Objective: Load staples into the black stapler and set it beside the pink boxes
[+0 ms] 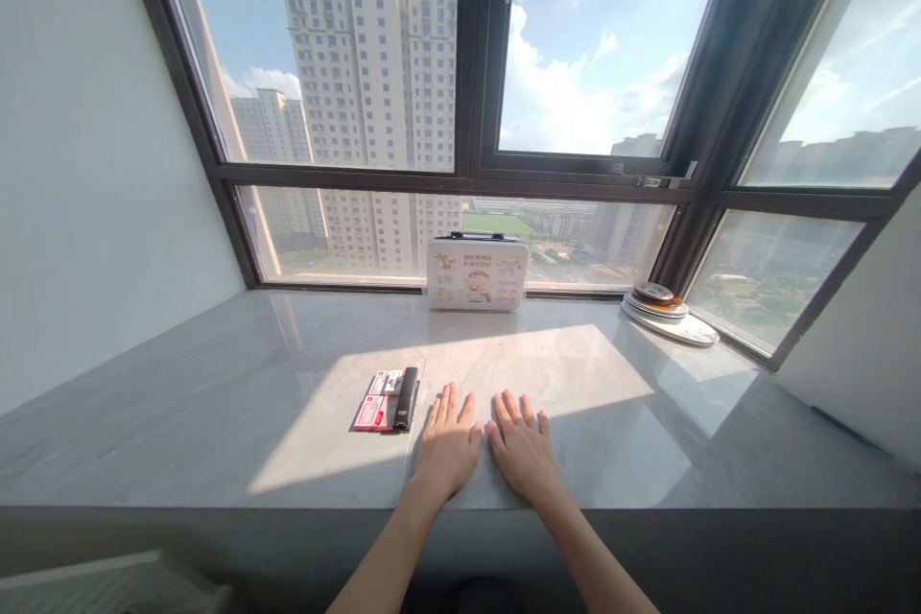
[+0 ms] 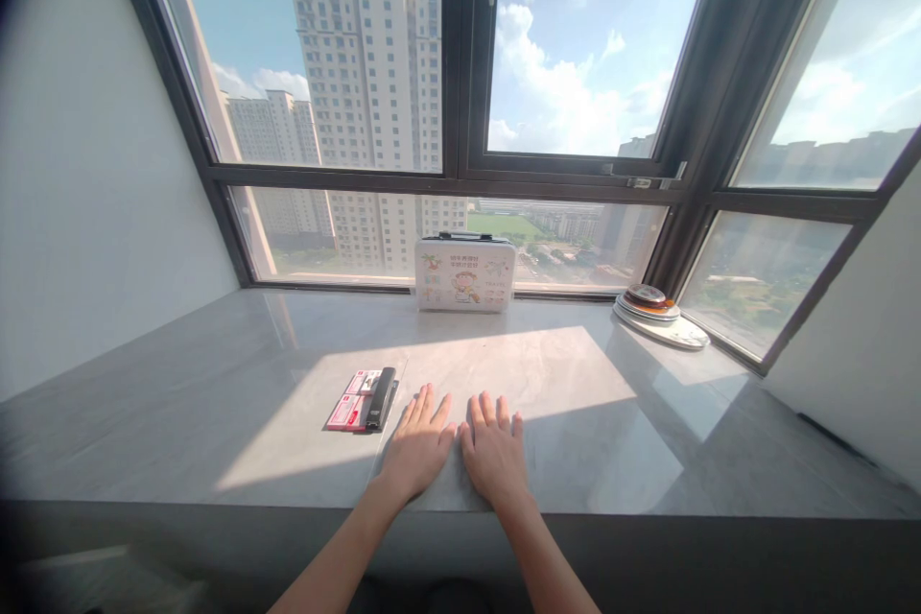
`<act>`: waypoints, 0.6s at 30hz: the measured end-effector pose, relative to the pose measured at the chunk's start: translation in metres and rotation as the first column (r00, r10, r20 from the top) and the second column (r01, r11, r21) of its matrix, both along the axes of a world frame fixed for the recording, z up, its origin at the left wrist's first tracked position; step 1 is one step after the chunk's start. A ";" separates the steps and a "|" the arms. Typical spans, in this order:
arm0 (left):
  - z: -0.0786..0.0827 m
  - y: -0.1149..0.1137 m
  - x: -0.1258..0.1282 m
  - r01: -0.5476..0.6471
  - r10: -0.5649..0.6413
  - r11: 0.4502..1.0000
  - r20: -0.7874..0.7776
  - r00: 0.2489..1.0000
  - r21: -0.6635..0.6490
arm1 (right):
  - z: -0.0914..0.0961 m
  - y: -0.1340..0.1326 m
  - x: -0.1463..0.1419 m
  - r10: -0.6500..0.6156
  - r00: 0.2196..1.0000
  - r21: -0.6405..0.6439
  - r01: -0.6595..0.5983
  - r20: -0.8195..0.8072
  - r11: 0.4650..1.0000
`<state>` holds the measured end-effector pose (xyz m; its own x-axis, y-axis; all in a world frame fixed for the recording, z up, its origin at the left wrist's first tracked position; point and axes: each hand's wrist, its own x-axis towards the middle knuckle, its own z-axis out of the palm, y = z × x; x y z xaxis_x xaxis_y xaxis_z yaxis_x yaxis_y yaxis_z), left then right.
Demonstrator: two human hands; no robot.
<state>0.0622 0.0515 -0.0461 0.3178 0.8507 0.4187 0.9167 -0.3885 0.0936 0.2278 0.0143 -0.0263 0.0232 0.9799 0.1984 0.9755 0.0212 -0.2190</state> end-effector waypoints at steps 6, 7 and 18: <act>0.001 0.000 0.000 -0.005 0.005 1.000 0.005 1.000 -0.005 | -0.003 0.001 0.001 -0.003 1.000 0.024 0.003 -0.001 1.000; 0.001 0.000 0.000 -0.004 0.004 1.000 0.007 1.000 -0.006 | -0.003 0.001 0.000 -0.003 1.000 0.024 0.003 0.000 1.000; 0.000 0.000 0.000 -0.002 0.002 1.000 0.019 1.000 -0.018 | -0.001 0.000 0.000 0.000 1.000 0.018 0.000 0.006 1.000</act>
